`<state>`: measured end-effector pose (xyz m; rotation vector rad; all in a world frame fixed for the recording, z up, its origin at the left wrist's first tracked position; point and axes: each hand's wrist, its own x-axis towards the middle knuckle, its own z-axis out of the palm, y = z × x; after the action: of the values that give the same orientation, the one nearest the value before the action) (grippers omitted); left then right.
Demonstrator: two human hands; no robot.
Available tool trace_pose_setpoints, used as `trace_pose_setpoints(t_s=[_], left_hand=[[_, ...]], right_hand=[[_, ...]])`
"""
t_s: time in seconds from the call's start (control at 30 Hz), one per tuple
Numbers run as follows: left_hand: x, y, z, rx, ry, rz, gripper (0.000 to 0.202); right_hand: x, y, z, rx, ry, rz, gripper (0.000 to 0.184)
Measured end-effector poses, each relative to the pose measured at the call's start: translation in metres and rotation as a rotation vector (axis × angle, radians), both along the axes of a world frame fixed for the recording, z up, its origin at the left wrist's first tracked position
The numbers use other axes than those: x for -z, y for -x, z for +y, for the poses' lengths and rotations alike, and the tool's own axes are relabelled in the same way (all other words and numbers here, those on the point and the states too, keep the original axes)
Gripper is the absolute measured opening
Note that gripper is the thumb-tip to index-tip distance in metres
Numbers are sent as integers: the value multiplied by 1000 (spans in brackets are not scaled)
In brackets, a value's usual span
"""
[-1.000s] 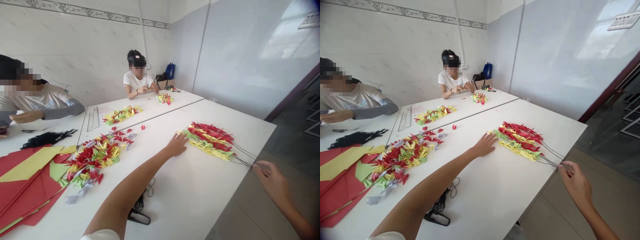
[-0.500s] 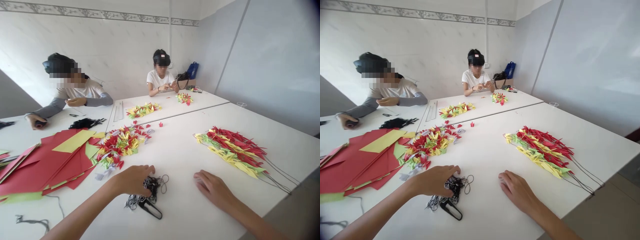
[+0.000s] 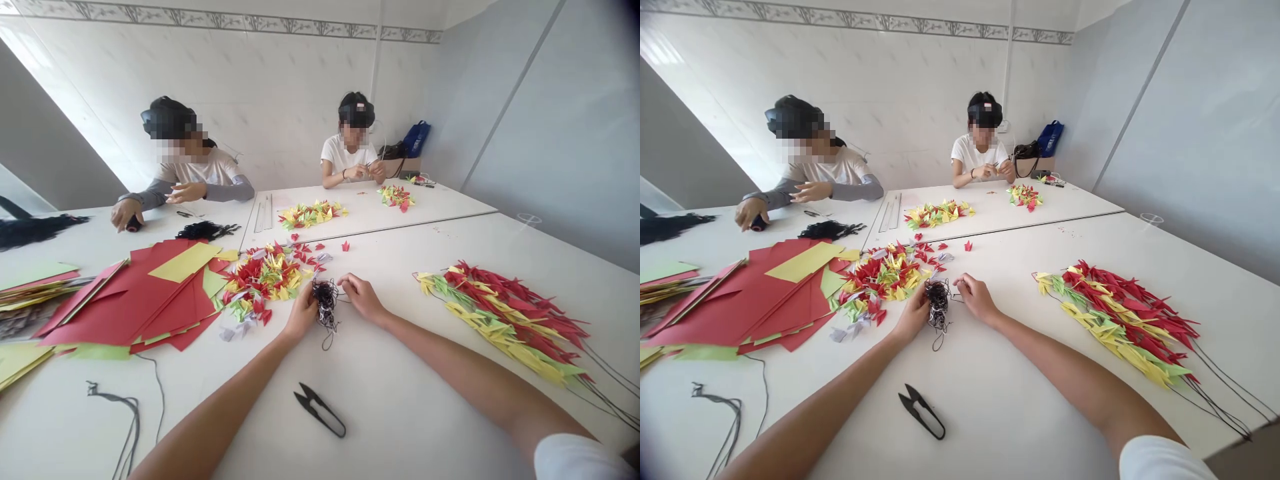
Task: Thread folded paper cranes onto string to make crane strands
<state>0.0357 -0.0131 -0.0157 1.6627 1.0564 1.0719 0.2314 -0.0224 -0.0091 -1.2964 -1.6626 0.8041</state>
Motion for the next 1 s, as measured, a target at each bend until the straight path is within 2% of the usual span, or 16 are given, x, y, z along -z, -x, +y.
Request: trace_pose_setpoints(t_s=[0.1,0.23,0.3,0.4,0.5,0.6,0.8,0.9,1.0], left_hand=[[1,6,1,9,82,-209,35],[0,14,0,34,257,-375,38],[-2,14,-1,43,311,-413,43],[-6,14,-2,58,353,-435,48],[-11,15,-4,71,338,-399,49],[-15,16,-7,112,303,-297,40],[-21,15,-10,192,215,-130,30],[-19,13,-10,186,166,-47,22],[-17,12,-9,163,7,114,18]], right_hand=[[2,3,10,59,32,108,32],[3,-2,7,47,64,159,34],[3,-2,4,31,63,96,33],[2,2,1,26,-6,-183,19],[0,6,-1,27,-42,-503,12],[-2,3,2,21,9,-635,17],[-6,-19,11,104,92,-657,20],[-8,-25,10,53,105,-549,13],[-6,-25,9,39,84,-414,15]])
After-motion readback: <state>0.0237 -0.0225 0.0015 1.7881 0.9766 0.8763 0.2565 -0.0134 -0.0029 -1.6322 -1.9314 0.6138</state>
